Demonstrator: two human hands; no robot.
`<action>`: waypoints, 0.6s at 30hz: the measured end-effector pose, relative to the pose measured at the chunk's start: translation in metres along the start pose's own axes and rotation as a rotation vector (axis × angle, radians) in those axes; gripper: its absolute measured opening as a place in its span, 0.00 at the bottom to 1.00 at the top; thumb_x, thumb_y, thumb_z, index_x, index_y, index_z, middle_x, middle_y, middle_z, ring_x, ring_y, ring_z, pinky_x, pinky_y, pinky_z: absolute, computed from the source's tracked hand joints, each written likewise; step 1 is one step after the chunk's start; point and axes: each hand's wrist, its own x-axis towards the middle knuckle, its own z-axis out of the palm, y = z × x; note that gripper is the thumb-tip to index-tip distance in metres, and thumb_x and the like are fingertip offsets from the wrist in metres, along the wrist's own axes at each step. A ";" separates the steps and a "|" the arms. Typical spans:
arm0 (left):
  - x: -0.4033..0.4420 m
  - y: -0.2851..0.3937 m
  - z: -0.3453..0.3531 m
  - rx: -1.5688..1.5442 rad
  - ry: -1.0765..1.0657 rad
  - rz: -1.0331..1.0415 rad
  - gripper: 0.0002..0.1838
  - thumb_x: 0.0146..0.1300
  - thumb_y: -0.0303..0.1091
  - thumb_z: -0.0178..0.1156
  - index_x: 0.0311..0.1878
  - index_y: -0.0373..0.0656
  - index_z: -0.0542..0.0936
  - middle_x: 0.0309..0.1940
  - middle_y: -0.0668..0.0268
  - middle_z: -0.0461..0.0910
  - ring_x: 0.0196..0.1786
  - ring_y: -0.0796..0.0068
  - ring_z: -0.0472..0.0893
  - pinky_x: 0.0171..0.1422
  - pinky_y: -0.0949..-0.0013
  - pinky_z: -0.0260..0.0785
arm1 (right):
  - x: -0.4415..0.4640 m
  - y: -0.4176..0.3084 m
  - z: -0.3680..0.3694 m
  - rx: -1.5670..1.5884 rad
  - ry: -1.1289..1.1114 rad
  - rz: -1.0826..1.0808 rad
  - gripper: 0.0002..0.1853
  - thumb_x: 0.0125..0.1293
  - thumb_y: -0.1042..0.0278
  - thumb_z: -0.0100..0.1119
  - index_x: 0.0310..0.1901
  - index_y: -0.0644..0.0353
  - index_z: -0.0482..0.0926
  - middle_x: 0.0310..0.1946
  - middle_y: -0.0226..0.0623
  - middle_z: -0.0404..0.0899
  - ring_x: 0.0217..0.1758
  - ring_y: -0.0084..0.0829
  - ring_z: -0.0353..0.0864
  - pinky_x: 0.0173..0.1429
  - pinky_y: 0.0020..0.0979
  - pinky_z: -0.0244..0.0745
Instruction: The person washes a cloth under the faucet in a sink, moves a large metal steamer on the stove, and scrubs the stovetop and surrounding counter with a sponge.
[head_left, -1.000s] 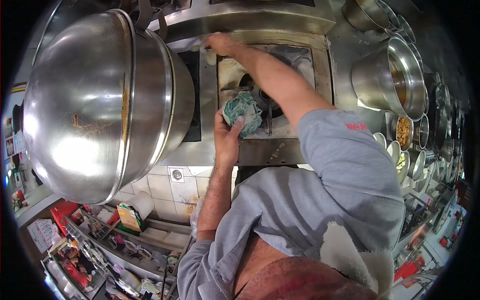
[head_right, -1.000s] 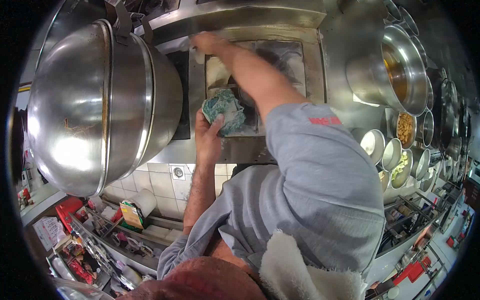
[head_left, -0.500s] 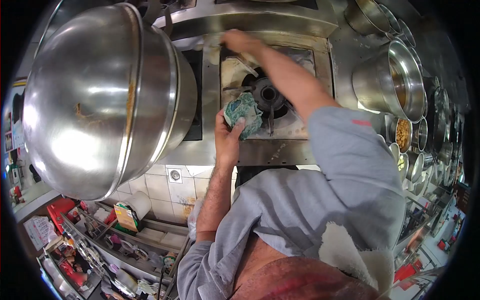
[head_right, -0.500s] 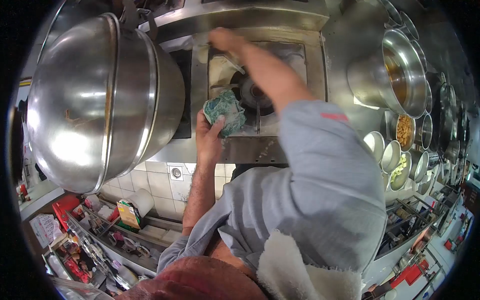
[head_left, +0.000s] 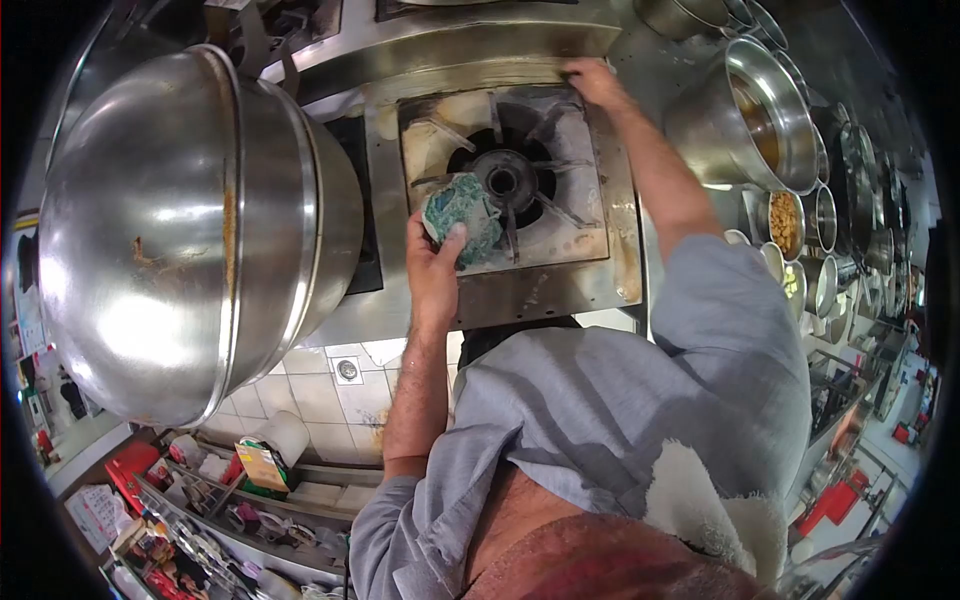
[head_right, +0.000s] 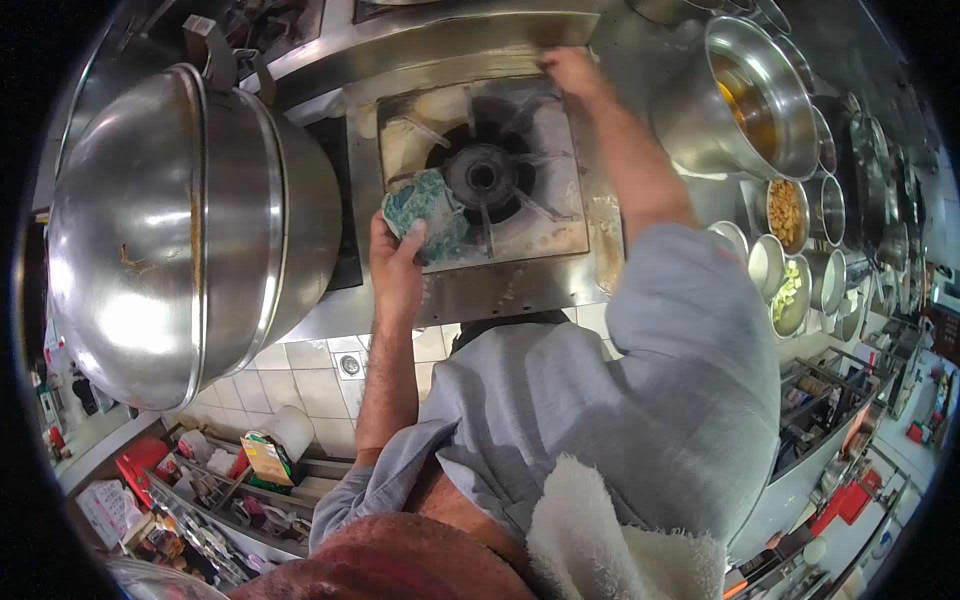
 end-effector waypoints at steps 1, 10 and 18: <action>0.001 -0.001 0.003 0.004 -0.010 0.000 0.20 0.60 0.25 0.57 0.56 0.38 0.65 0.48 0.64 0.73 0.50 0.77 0.72 0.59 0.73 0.62 | 0.009 -0.006 0.015 -0.050 0.109 0.034 0.16 0.55 0.73 0.52 0.47 0.56 0.80 0.43 0.45 0.79 0.51 0.46 0.76 0.56 0.38 0.71; -0.006 -0.012 0.018 0.031 -0.116 -0.067 0.21 0.60 0.25 0.56 0.56 0.37 0.65 0.49 0.63 0.73 0.52 0.75 0.72 0.59 0.71 0.62 | -0.146 -0.048 -0.016 0.051 -0.005 0.291 0.12 0.52 0.72 0.49 0.36 0.63 0.79 0.32 0.54 0.78 0.41 0.54 0.76 0.48 0.47 0.72; -0.004 -0.004 0.025 0.048 -0.111 -0.063 0.23 0.60 0.25 0.56 0.59 0.37 0.64 0.50 0.62 0.73 0.52 0.74 0.72 0.59 0.71 0.63 | -0.029 -0.025 -0.001 -0.184 0.083 0.282 0.12 0.52 0.70 0.51 0.37 0.62 0.80 0.36 0.53 0.79 0.44 0.52 0.77 0.48 0.45 0.72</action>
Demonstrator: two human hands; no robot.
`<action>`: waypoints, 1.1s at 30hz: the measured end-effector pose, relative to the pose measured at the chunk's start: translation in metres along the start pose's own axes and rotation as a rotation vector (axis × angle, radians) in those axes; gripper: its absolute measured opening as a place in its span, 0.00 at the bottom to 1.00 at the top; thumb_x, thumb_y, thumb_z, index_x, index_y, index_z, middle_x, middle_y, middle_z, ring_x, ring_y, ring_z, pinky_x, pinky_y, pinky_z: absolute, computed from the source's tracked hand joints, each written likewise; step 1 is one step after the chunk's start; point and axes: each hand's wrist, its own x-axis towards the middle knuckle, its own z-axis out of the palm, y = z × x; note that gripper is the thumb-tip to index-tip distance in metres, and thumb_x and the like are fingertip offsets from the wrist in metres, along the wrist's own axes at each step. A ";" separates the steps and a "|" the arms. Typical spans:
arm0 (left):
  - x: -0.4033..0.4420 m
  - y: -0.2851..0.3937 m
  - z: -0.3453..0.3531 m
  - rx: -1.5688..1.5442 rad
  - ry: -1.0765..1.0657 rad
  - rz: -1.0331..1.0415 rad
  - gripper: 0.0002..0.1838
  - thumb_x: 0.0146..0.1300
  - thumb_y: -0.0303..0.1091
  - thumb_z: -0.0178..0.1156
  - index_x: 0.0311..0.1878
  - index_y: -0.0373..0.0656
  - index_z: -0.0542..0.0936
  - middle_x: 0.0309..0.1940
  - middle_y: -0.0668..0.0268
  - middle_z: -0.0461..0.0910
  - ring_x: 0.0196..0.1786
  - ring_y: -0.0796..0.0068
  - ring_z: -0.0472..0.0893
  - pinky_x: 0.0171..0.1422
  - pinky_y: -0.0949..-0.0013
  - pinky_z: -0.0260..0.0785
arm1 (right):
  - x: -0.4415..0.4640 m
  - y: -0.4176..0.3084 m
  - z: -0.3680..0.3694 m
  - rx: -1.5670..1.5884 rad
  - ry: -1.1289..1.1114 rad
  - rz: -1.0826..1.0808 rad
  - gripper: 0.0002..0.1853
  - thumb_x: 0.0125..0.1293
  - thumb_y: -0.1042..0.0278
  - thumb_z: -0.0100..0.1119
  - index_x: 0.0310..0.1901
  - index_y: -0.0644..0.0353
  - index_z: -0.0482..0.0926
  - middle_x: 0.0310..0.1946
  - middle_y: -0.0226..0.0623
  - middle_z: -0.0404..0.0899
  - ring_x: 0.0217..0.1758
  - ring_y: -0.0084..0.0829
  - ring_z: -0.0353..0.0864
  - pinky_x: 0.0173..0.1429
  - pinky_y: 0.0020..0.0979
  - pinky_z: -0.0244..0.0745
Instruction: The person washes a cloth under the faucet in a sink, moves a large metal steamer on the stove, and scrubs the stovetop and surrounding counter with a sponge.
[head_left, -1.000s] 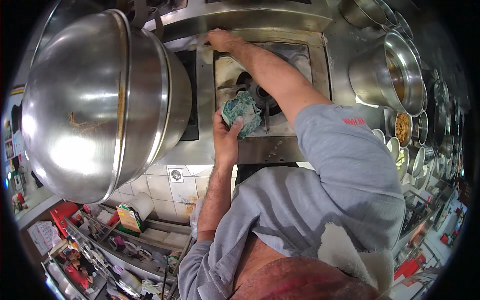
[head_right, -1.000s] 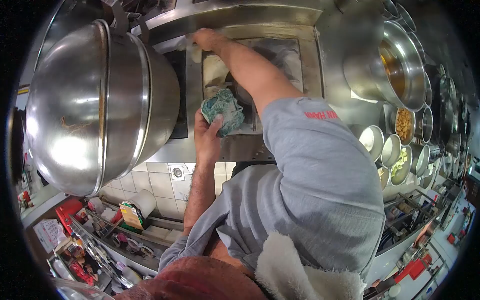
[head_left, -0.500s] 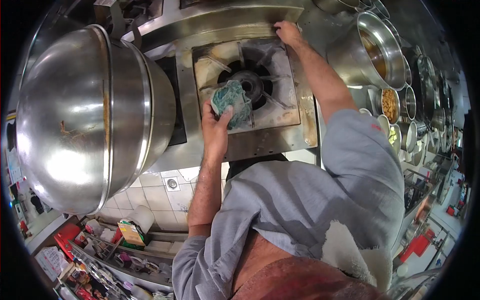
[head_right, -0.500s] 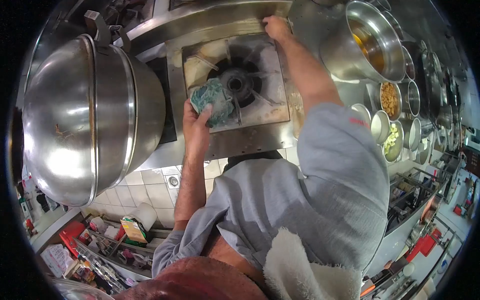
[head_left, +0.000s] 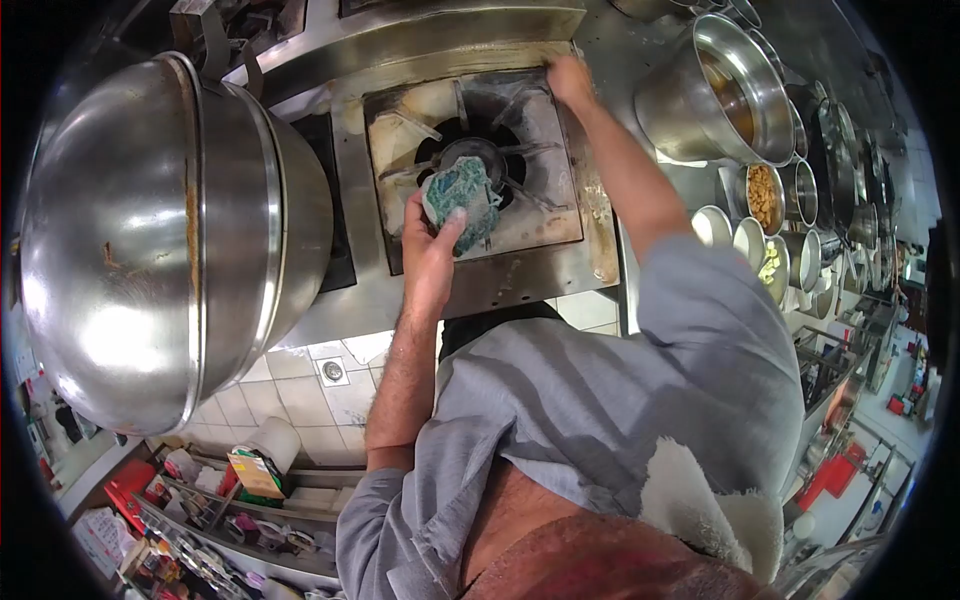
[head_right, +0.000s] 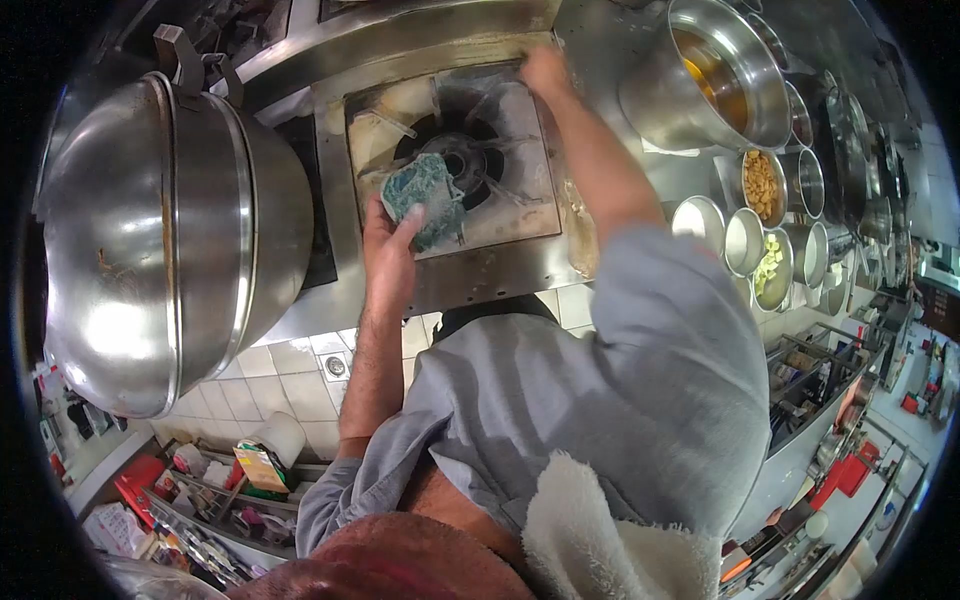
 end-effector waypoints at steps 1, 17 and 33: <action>-0.001 0.001 0.001 -0.002 0.013 0.002 0.23 0.60 0.25 0.56 0.59 0.37 0.64 0.50 0.62 0.73 0.52 0.74 0.72 0.59 0.71 0.63 | 0.031 0.000 0.012 0.083 0.157 -0.064 0.13 0.53 0.69 0.51 0.39 0.61 0.80 0.38 0.53 0.79 0.45 0.51 0.77 0.48 0.45 0.72; -0.002 0.004 0.001 -0.005 0.019 0.016 0.22 0.60 0.26 0.56 0.57 0.38 0.65 0.49 0.64 0.73 0.51 0.75 0.72 0.59 0.70 0.63 | 0.023 0.023 0.007 0.191 0.264 -0.105 0.09 0.53 0.75 0.48 0.34 0.65 0.78 0.38 0.56 0.77 0.41 0.56 0.76 0.45 0.50 0.72; 0.006 0.009 0.003 0.030 0.010 0.044 0.23 0.58 0.27 0.58 0.57 0.38 0.65 0.47 0.64 0.73 0.49 0.76 0.73 0.57 0.71 0.64 | -0.003 0.011 0.005 -0.247 0.189 -0.379 0.15 0.54 0.78 0.48 0.43 0.61 0.78 0.47 0.45 0.76 0.49 0.48 0.72 0.54 0.42 0.67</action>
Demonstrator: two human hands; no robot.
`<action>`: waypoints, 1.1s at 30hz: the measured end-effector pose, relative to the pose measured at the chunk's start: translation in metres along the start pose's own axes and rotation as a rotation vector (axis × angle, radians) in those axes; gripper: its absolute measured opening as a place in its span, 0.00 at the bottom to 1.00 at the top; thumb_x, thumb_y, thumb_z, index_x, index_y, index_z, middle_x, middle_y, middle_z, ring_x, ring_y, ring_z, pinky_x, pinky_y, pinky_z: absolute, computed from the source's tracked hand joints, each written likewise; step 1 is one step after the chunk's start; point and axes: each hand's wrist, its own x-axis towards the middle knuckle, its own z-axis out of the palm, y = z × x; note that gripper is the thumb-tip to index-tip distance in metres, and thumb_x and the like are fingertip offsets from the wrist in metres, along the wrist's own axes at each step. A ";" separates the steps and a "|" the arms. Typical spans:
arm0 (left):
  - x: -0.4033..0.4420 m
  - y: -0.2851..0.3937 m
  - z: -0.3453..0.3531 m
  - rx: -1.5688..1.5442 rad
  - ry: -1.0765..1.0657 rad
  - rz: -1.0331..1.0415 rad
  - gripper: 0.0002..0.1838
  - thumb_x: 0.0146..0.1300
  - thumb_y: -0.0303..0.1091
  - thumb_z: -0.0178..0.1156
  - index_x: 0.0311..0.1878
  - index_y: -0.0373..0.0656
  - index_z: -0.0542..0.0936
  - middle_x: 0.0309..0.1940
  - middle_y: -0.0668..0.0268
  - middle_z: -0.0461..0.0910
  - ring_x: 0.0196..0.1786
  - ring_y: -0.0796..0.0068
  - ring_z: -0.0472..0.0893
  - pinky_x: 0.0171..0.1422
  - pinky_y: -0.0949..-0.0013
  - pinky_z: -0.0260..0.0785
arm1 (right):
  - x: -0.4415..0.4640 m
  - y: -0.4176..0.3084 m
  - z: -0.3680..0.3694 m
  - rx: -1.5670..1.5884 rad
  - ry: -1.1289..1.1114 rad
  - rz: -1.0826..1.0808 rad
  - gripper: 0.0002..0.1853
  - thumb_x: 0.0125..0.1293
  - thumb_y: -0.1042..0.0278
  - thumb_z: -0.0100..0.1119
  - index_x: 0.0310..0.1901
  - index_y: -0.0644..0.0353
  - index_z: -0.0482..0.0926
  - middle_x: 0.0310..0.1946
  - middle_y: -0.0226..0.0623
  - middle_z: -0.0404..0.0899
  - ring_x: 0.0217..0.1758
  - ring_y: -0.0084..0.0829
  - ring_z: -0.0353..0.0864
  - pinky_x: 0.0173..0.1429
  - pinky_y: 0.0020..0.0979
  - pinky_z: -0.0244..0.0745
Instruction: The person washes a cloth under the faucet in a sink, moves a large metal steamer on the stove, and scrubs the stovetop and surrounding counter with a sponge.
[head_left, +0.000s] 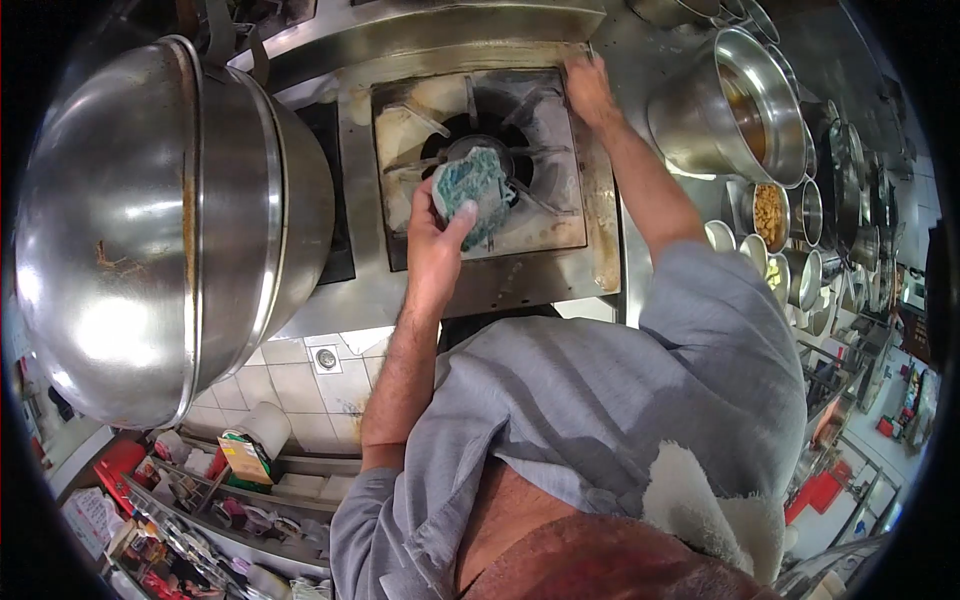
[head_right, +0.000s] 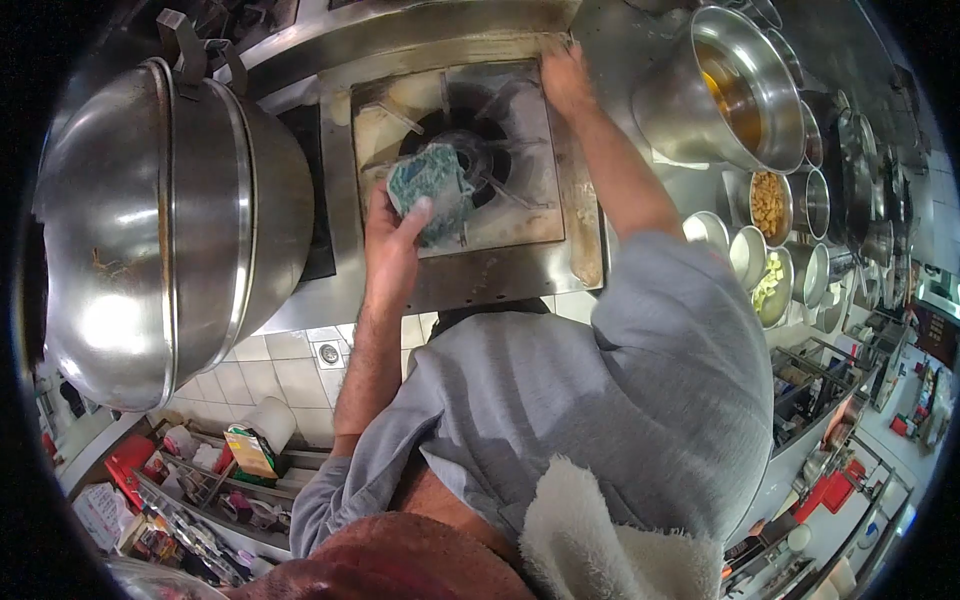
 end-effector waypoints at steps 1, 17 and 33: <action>-0.003 0.001 -0.002 0.003 0.007 0.002 0.22 0.58 0.27 0.58 0.56 0.37 0.65 0.47 0.64 0.73 0.49 0.76 0.73 0.57 0.71 0.64 | -0.017 -0.004 0.000 0.044 0.039 0.071 0.14 0.54 0.78 0.48 0.42 0.62 0.77 0.46 0.46 0.76 0.50 0.47 0.72 0.54 0.42 0.68; -0.003 -0.001 -0.031 -0.049 0.075 0.026 0.20 0.60 0.25 0.56 0.56 0.39 0.66 0.48 0.65 0.73 0.51 0.76 0.72 0.59 0.71 0.62 | 0.040 0.000 -0.004 0.520 0.208 0.814 0.13 0.59 0.70 0.46 0.42 0.66 0.77 0.47 0.52 0.76 0.48 0.51 0.76 0.52 0.44 0.72; -0.003 0.006 -0.051 -0.118 0.130 0.013 0.20 0.60 0.22 0.56 0.55 0.38 0.66 0.49 0.65 0.73 0.51 0.77 0.72 0.59 0.72 0.62 | 0.121 -0.117 -0.004 1.187 0.573 1.055 0.49 0.66 0.47 0.45 0.65 0.76 0.24 0.70 0.58 0.18 0.75 0.43 0.22 0.76 0.38 0.25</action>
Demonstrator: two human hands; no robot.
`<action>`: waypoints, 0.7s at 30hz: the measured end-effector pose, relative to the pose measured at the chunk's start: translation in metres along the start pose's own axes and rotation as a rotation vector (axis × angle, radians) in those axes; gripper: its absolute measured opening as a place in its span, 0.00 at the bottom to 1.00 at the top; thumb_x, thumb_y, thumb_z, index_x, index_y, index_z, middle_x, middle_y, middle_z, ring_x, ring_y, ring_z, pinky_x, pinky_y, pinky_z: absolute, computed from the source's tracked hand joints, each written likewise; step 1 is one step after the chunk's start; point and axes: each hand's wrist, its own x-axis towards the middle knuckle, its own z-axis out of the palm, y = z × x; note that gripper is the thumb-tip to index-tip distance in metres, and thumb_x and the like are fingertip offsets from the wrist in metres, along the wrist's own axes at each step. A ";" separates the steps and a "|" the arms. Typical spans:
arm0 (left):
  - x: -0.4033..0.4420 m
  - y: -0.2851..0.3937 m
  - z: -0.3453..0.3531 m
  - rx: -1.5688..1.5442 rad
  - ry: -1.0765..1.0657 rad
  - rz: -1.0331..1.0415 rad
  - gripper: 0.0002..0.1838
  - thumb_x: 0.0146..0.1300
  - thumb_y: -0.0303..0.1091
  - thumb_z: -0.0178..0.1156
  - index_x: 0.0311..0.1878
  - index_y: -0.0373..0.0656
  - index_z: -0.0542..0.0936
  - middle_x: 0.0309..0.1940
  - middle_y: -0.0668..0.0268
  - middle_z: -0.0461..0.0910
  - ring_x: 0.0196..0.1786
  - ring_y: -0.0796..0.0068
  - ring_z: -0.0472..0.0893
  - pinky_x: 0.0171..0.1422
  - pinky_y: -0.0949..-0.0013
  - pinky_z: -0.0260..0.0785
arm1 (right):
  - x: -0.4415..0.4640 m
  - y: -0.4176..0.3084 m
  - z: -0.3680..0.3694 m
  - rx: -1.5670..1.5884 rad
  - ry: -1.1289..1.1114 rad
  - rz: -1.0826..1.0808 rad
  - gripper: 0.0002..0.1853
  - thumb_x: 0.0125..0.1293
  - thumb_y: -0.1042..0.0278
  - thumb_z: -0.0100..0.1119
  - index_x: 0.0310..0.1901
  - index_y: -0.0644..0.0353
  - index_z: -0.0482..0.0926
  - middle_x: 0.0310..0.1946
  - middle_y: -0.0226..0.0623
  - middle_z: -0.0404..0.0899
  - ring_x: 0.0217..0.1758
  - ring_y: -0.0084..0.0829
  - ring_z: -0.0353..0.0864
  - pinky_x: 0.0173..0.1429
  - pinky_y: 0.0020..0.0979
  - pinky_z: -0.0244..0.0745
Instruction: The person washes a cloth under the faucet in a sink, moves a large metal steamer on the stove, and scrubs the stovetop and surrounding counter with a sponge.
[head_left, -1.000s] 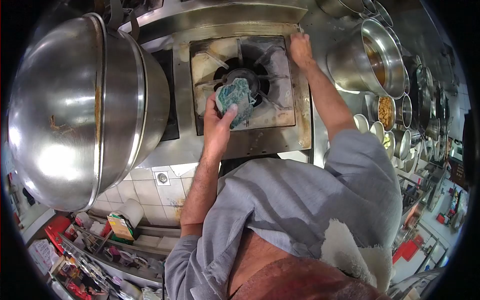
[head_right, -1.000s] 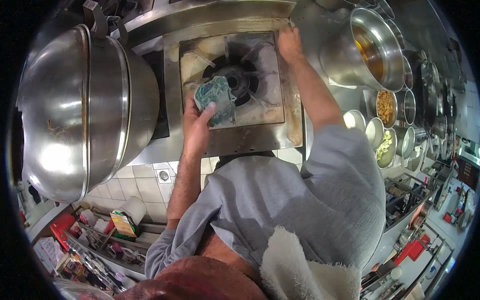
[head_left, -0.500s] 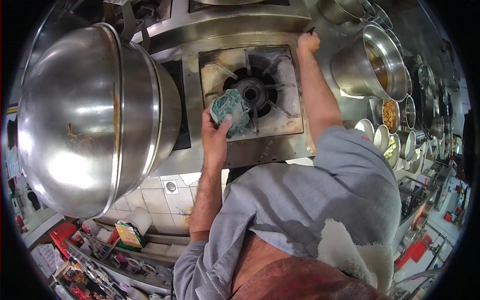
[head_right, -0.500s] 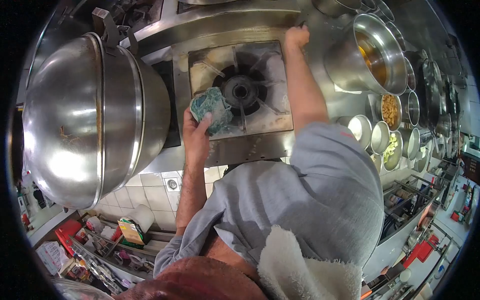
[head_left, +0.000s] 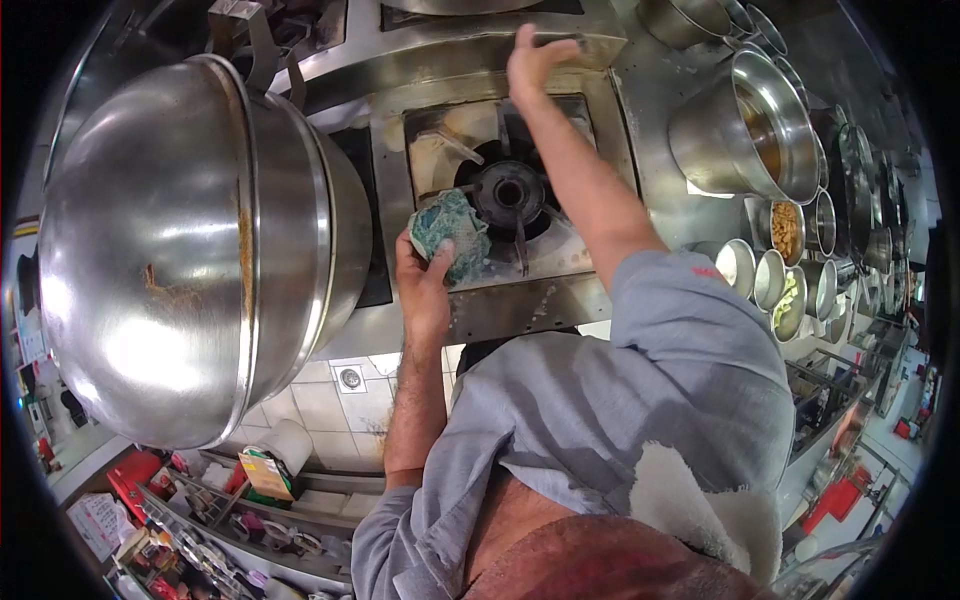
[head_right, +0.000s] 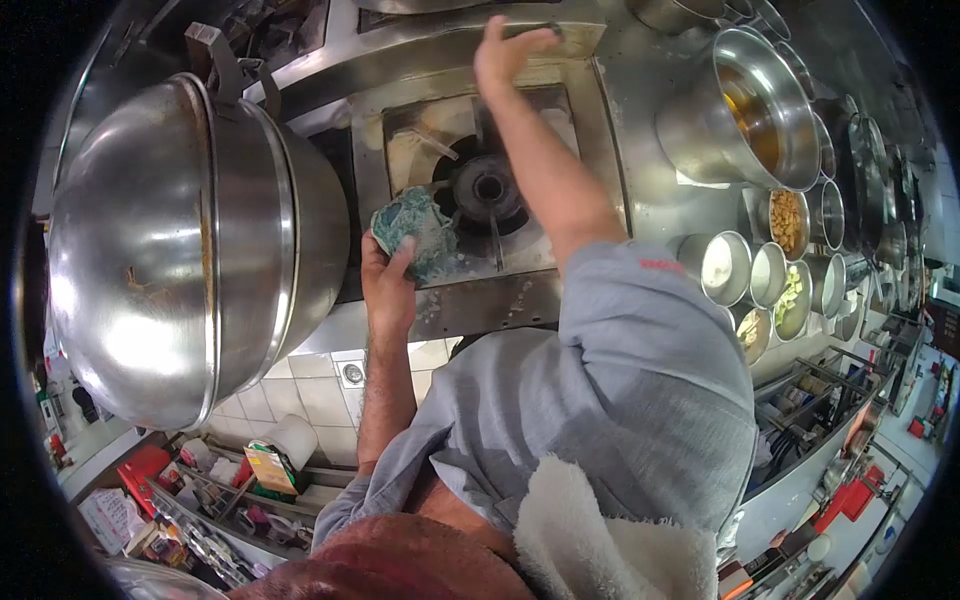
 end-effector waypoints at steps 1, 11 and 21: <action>0.000 0.000 0.003 0.002 -0.003 -0.005 0.20 0.60 0.22 0.56 0.55 0.38 0.66 0.49 0.65 0.73 0.51 0.77 0.72 0.59 0.72 0.62 | -0.006 0.005 0.001 -0.099 -0.075 0.028 0.50 0.66 0.47 0.46 0.65 0.77 0.24 0.70 0.57 0.18 0.75 0.44 0.20 0.76 0.38 0.24; -0.009 -0.001 0.009 0.019 -0.083 -0.037 0.20 0.60 0.23 0.56 0.55 0.38 0.65 0.49 0.65 0.73 0.51 0.77 0.72 0.59 0.73 0.62 | 0.002 -0.003 -0.007 -0.203 0.011 -0.038 0.53 0.64 0.41 0.46 0.66 0.73 0.23 0.69 0.57 0.14 0.74 0.49 0.16 0.73 0.53 0.29; -0.014 -0.006 -0.003 0.030 -0.010 0.029 0.19 0.60 0.23 0.55 0.55 0.38 0.66 0.48 0.64 0.73 0.51 0.76 0.72 0.59 0.71 0.62 | -0.033 -0.024 -0.038 -0.894 -0.077 -1.036 0.26 0.51 0.56 0.54 0.53 0.55 0.69 0.51 0.39 0.69 0.62 0.37 0.61 0.61 0.59 0.49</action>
